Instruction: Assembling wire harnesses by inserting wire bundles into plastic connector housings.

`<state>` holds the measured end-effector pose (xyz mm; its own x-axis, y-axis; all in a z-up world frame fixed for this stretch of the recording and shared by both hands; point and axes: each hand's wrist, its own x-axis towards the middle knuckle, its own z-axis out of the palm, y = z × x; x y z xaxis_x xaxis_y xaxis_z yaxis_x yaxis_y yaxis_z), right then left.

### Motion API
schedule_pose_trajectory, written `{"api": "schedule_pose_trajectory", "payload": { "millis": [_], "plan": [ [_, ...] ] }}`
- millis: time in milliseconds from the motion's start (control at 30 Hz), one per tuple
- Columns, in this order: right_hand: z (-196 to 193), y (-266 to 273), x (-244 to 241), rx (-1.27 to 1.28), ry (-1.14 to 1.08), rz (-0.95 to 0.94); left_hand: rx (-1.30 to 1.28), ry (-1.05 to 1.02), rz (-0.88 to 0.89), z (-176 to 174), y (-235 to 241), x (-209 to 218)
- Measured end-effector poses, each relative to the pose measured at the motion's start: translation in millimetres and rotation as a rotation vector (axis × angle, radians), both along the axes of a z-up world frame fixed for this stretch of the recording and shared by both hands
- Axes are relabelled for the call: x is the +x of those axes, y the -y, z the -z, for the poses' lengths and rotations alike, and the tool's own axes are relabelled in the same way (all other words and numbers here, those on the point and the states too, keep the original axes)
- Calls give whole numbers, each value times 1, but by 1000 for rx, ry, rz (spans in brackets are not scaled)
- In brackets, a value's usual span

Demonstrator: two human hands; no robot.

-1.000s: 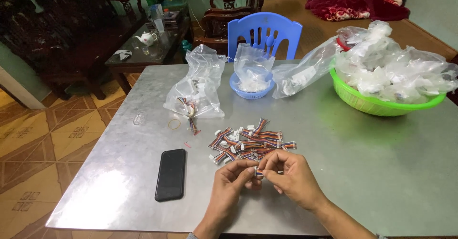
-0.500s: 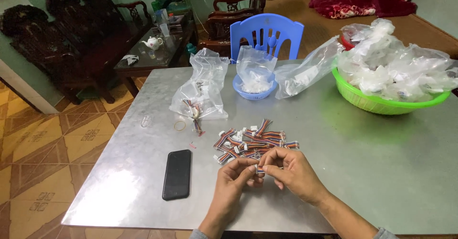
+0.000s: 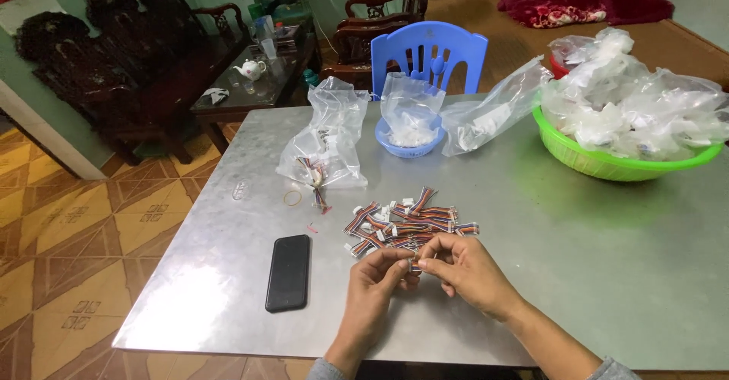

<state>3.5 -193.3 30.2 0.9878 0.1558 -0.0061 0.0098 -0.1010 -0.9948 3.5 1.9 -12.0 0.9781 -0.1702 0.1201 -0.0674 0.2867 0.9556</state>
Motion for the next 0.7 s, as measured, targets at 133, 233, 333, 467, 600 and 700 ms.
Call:
{"api": "schedule_pose_trajectory", "payload": {
  "millis": [133,233,333,467,600,700],
  "plan": [
    [11,1,1,23,-1,-22,-4,23,-30,7,2,0],
    [17,0,2,41,-80,31,50,115,-76,7,3,-4],
    [23,1,5,55,-32,13,79,94,-91,5,3,-8],
    [20,4,4,-38,-11,5,239,143,-152,8,-7,-19],
    [1,14,2,-44,-82,96,646,569,-519,26,-44,-24],
    [3,29,8,-24,-65,123,1033,511,-860,45,-113,-16]
  ]
}}
